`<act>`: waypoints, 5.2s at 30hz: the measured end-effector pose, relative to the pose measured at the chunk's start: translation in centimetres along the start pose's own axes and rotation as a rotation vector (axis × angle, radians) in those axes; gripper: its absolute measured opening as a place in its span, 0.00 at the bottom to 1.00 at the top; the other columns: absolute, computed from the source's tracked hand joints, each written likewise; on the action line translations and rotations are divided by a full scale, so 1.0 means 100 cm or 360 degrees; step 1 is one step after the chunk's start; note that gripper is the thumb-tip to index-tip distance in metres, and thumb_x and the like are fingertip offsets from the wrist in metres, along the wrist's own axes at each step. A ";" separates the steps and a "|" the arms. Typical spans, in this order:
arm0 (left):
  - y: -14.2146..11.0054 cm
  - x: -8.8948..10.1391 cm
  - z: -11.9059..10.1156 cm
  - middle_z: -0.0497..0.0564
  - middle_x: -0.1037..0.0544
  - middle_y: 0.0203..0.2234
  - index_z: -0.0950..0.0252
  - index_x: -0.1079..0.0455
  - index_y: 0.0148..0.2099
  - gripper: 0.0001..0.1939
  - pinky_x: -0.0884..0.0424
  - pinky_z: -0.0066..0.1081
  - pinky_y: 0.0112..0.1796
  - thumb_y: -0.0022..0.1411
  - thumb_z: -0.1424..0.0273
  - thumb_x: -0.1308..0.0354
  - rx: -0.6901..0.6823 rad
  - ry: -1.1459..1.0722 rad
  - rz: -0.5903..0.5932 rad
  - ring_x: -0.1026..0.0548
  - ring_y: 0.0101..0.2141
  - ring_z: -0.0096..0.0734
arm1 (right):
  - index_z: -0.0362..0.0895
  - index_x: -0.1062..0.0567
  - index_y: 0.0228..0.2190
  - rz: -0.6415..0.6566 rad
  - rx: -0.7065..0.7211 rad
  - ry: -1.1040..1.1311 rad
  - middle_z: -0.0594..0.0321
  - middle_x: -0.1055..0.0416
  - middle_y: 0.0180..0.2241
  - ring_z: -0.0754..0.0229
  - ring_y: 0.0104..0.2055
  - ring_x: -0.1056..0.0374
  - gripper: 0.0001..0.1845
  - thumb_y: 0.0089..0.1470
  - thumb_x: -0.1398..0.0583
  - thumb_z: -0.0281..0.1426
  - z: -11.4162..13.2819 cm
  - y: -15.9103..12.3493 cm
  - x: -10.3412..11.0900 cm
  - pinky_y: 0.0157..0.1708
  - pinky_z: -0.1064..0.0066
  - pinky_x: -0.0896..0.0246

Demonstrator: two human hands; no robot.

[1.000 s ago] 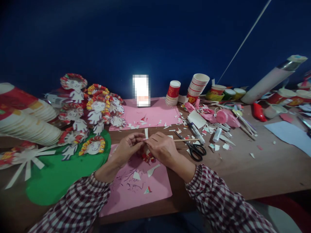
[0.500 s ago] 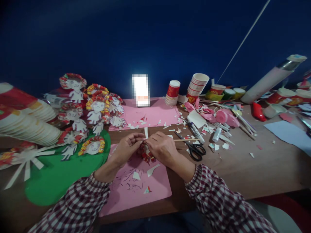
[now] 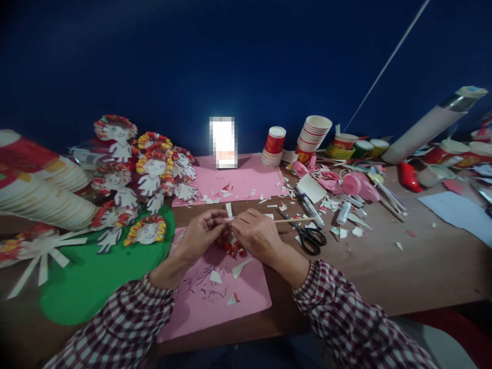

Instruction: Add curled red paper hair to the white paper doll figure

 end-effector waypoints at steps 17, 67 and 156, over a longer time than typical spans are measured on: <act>-0.001 0.003 -0.010 0.50 0.26 0.30 0.68 0.34 0.43 0.16 0.32 0.24 0.34 0.50 0.76 0.39 0.0074 -0.0128 -0.0027 0.27 0.33 0.25 | 0.41 0.27 0.33 -0.0013 0.0039 -0.0033 0.58 0.29 0.29 0.60 0.35 0.36 0.10 0.58 0.48 0.28 0.005 0.001 0.003 0.39 0.68 0.41; 0.000 0.003 -0.003 0.53 0.24 0.31 0.68 0.32 0.41 0.16 0.32 0.28 0.35 0.48 0.71 0.36 0.0129 -0.0226 -0.0042 0.27 0.33 0.30 | 0.44 0.28 0.30 -0.0199 -0.0080 0.0187 0.62 0.29 0.28 0.62 0.33 0.36 0.06 0.56 0.45 0.27 -0.001 -0.001 -0.007 0.34 0.70 0.43; -0.003 0.001 -0.007 0.48 0.28 0.27 0.68 0.31 0.40 0.13 0.38 0.23 0.26 0.49 0.72 0.42 0.0138 -0.0123 -0.0152 0.33 0.25 0.23 | 0.43 0.30 0.36 0.0034 -0.0131 0.0143 0.61 0.28 0.31 0.61 0.35 0.35 0.07 0.60 0.49 0.27 -0.001 -0.003 -0.013 0.36 0.71 0.44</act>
Point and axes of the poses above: each hand's wrist, its own y-axis towards the middle knuckle, its own x-axis out of the back of the hand, z = x × y, the point moved 3 cm from there along y, towards the middle knuckle
